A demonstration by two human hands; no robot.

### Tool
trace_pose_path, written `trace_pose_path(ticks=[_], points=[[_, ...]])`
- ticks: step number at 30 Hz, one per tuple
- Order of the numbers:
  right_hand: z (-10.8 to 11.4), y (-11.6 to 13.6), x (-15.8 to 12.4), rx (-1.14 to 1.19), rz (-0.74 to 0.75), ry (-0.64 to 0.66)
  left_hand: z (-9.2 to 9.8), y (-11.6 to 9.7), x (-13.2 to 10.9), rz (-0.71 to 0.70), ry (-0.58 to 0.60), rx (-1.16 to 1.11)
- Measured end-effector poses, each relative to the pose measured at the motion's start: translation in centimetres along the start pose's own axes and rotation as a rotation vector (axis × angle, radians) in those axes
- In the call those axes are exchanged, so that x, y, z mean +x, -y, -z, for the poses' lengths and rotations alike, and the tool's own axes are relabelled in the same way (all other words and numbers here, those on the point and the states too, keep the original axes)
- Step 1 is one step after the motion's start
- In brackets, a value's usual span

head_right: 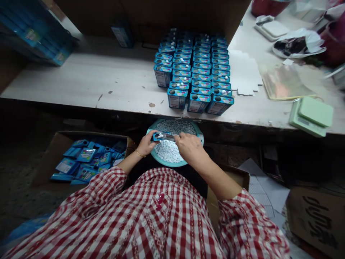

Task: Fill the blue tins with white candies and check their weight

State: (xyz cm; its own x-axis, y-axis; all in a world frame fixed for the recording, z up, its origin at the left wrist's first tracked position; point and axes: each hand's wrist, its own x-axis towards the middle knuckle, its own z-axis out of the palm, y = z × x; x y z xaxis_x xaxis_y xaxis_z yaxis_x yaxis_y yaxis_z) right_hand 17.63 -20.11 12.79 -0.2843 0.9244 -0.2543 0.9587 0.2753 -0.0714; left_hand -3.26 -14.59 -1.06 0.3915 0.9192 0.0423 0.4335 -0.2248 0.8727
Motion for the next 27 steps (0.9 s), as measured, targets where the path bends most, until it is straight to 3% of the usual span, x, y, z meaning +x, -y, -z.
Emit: trace_pose_path(ticks=[6,9,12,15,20,24,27], points=[[-1.5,-3.9,-1.8,0.28,-0.024,-0.186,3.2,-2.9,2.0,-0.04,-0.06,-0.072],[-4.0,-5.8,-2.8,0.458,-0.088,-0.309,4.8,-4.4,4.5,-0.098,-0.029,-0.142],[-7.2,-7.0,-3.7,0.612,-0.162,-0.341,6.3,-5.1,7.6,-0.137,0.028,-0.235],[-10.5,-7.6,-4.7,0.678,-0.25,-0.307,7.3,-4.4,11.1,-0.133,-0.012,-0.313],[-14.6,-7.5,-6.0,0.756,-0.358,-0.214,7.8,-1.5,18.3,-0.115,-0.13,-0.299],[-15.5,-6.6,-5.6,0.791,-0.382,-0.195,7.0,-0.3,23.3,-0.116,-0.147,-0.184],[-15.4,-6.1,-4.4,0.791,-0.352,-0.182,6.8,-0.2,23.8,-0.092,-0.271,-0.08]])
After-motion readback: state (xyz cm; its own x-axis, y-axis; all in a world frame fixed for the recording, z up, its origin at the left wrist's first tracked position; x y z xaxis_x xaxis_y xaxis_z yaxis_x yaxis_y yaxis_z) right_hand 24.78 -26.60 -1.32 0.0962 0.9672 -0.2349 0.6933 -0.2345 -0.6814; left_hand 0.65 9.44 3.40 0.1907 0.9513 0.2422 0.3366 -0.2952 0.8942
